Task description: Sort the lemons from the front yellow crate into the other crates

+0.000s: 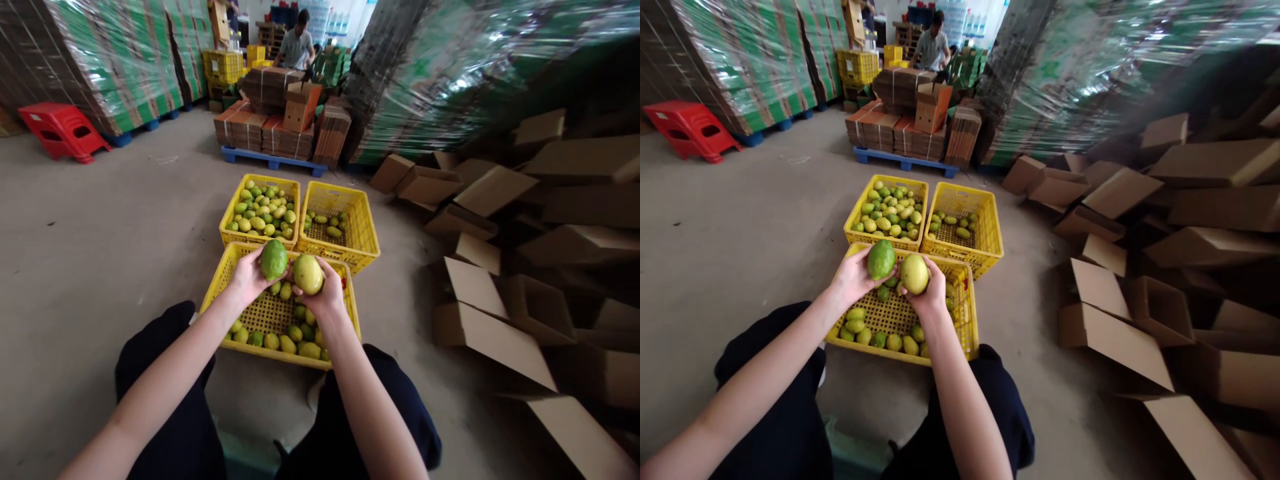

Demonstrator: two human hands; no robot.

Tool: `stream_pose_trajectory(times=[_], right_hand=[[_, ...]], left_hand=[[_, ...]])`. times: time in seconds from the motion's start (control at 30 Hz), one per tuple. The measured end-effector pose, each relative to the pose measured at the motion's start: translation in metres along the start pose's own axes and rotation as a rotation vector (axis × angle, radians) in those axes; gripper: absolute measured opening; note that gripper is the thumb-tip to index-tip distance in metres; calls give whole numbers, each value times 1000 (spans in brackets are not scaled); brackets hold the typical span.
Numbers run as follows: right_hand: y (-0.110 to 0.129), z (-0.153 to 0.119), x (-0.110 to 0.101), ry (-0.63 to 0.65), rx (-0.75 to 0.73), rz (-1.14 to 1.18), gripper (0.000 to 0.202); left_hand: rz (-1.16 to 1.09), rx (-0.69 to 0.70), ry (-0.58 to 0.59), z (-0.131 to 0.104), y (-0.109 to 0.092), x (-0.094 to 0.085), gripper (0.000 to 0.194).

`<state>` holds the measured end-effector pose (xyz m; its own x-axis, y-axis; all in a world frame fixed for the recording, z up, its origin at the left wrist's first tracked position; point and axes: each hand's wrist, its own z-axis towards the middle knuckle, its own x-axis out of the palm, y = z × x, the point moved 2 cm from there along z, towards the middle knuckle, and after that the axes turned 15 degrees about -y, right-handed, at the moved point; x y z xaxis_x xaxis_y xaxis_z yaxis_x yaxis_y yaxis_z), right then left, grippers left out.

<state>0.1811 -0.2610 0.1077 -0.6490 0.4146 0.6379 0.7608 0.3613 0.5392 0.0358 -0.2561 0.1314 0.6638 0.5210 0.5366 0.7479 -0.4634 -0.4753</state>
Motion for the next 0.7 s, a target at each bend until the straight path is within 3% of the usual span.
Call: stream_pose_trajectory(times=[0.17,0.43,0.57,0.7], right_hand=[[5,-6,0,-82,-5,63,21],[2,-6,-6,-111,27,98,21],[-1,-4,-8,-91,37,31,19],[-3,-6,-7,-169,49,-12,15]], left_hand=[[38,-168,74,-3,10,1,32],[93,-166,220,-1,15,3,40],[80,-98,164,-2,12,3,38],[75,-44,99,-3,9,3,39]])
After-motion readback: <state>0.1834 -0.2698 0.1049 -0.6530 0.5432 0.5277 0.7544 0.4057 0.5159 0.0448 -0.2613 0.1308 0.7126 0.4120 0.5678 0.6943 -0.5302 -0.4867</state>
